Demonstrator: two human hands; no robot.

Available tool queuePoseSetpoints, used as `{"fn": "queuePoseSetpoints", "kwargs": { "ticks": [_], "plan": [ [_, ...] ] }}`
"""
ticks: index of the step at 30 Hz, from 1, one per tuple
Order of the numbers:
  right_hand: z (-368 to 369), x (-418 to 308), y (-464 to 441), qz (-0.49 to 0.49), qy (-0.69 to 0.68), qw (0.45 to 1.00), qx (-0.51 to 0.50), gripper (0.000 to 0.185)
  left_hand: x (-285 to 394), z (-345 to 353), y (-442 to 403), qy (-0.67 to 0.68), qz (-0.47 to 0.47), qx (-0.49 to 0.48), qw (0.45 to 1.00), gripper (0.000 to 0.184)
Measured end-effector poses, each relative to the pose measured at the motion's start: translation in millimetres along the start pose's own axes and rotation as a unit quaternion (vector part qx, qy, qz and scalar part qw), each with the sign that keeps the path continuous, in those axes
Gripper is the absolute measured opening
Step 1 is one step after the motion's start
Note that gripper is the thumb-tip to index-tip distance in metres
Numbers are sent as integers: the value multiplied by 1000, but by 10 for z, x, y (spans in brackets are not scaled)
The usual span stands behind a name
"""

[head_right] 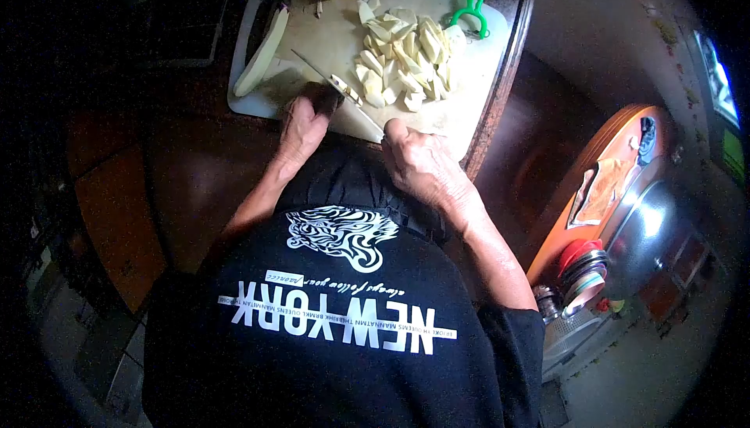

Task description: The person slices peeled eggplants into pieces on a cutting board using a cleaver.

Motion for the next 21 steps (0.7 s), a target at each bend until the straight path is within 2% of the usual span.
{"fn": "queuePoseSetpoints", "kwargs": {
  "ticks": [7, 9, 13, 15, 17, 21],
  "plan": [
    [3, 95, -63, -26, -6, 999, -28, 18, -51, -3, 28, -2, 10, 13, 1000, 26],
    [10, 108, -76, -31, -8, 999, -28, 17, -118, 22, 40, -25, 49, 30, 998, 27],
    [35, 35, -92, -45, -9, 999, 1, 17, -174, 48, 16, -58, 69, 20, 996, 29],
    [129, 52, -121, -51, 11, 999, -2, 17, -97, 12, 29, -90, 61, 3, 994, 26],
    [302, 122, -181, -81, -8, 996, 36, 16, -116, 5, 65, -95, 59, 6, 994, 23],
    [290, 14, -242, -76, 5, 996, 53, 14, -133, -17, 52, -104, 71, 20, 992, 18]
  ]
}}
Point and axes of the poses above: each hand's wrist, its own y-axis away from the middle knuckle, its own z-axis out of the palm, x = y × z, the point moved 5 cm from there along -y, towards the middle knuckle, and after that the axes turned 13 degrees about x, right-handed, at the moved point
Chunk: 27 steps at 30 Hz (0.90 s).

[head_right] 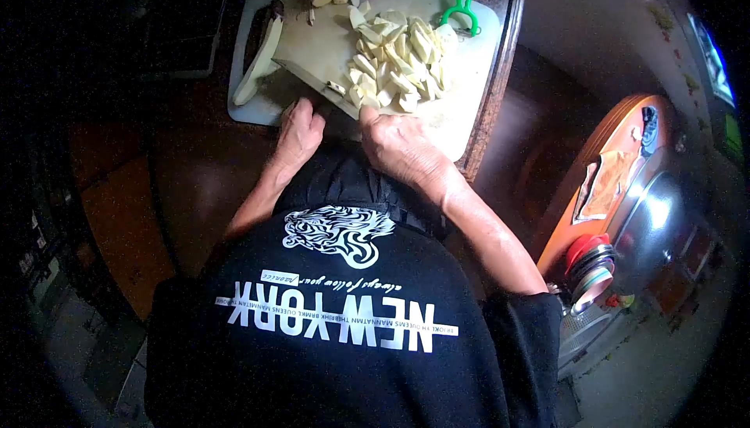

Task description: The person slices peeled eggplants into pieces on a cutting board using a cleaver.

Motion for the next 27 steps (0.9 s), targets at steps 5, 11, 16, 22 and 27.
{"fn": "queuePoseSetpoints", "kwargs": {
  "ticks": [5, 11, 16, 22, 27],
  "plan": [
    [-72, 26, 34, 37, -11, 999, 5, 16, -126, 4, 13, 95, -50, -22, 994, 26],
    [-218, 300, 213, 238, -169, 956, -7, 16, -206, -158, 91, 439, -181, -56, 878, 30],
    [-447, 281, 306, 241, -168, 953, 78, 17, -104, -330, -179, 504, -178, -28, 845, 27],
    [-565, 295, 472, 266, -142, 949, 92, 14, 100, -517, -1120, 397, -103, 18, 912, 19],
    [-532, 341, 629, 281, -119, 947, 98, 20, 123, -322, -2059, 256, 31, 81, 963, 27]
  ]
}}
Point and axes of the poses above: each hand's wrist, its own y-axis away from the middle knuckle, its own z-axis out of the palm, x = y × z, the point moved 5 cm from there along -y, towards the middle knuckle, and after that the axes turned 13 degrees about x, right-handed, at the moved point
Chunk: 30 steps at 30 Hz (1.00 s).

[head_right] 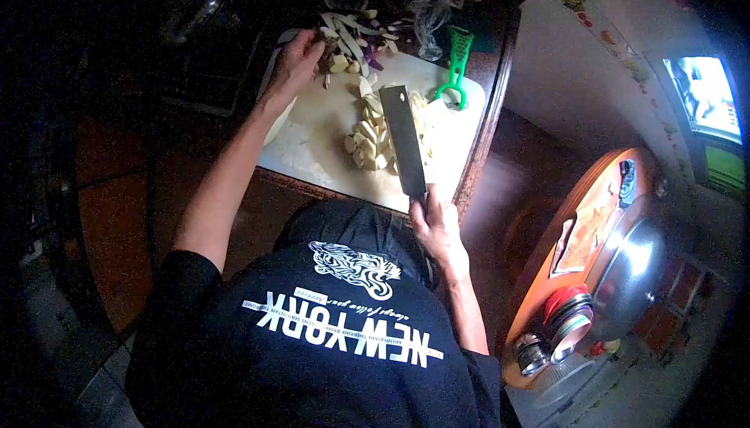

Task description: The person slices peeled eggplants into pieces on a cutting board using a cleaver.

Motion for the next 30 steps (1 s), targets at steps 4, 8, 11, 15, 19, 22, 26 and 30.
{"fn": "queuePoseSetpoints", "kwargs": {
  "ticks": [4, 8, 11, 15, 19, 22, 26, 30],
  "plan": [
    [40, 95, 52, -1, -19, 1000, 10, 23, 229, 126, -221, -147, 98, 3, 984, 36],
    [3, -1, 80, -33, 18, 999, 22, 25, 47, 143, -363, -142, 117, 22, 983, 36],
    [-2, -2, 25, -31, 25, 999, -25, 24, -51, -100, -289, -135, 118, 61, 982, 36],
    [51, -259, -74, -145, 64, 981, -113, 21, -14, -594, 161, -117, 44, 47, 991, 34],
    [247, -357, -163, -256, 127, 938, -196, 19, -89, -862, 598, -223, 43, 62, 972, 33],
    [335, -344, -211, -304, 150, 922, -187, 18, -52, -849, 888, -329, 16, 6, 944, 42],
    [295, -304, -243, -296, 127, 938, -128, 14, -169, -843, 1026, -424, 31, -59, 903, 51],
    [243, -166, -267, -200, 143, 964, -100, 16, -294, -936, 1023, -321, -57, -48, 944, 43]
  ]
}}
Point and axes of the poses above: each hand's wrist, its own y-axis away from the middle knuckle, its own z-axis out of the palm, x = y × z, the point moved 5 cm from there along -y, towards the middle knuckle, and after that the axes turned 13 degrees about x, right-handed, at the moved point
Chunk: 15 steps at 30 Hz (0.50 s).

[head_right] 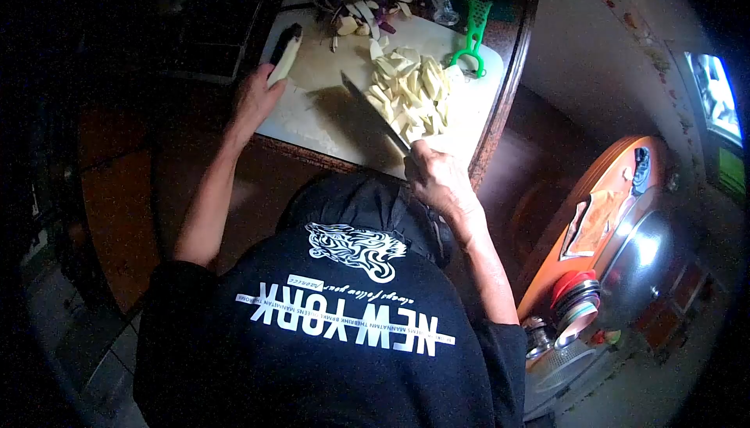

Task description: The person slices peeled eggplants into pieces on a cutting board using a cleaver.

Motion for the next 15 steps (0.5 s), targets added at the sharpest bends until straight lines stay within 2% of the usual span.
{"fn": "queuePoseSetpoints", "kwargs": {
  "ticks": [2, 3, 5, 6, 8, 9, 12, 15],
  "plan": [
    [-25, -4, 7, 42, -16, 999, 6, 16, 215, -192, 121, 237, -138, -48, 960, 35],
    [-4, -3, 21, 44, -18, 999, 6, 16, 145, -173, 131, 386, -194, -82, 898, 36],
    [51, 15, 41, 58, -23, 998, -3, 16, 64, -145, 233, 586, -285, -65, 756, 39],
    [56, 15, 45, 58, -24, 998, -2, 16, 101, -140, 293, 585, -285, -65, 756, 39],
    [47, 9, 51, 54, -48, 997, 13, 15, 182, -98, 414, 703, -325, -56, 631, 41],
    [45, -6, 49, 55, -49, 997, 13, 15, 205, -65, 463, 702, -325, -56, 632, 41],
    [53, -9, 54, 69, -51, 996, 7, 13, 337, 30, 633, 763, -345, -64, 543, 44],
    [66, 16, 64, 68, -67, 995, 32, 16, 453, 121, 754, 780, -338, -37, 525, 39]
  ]
}}
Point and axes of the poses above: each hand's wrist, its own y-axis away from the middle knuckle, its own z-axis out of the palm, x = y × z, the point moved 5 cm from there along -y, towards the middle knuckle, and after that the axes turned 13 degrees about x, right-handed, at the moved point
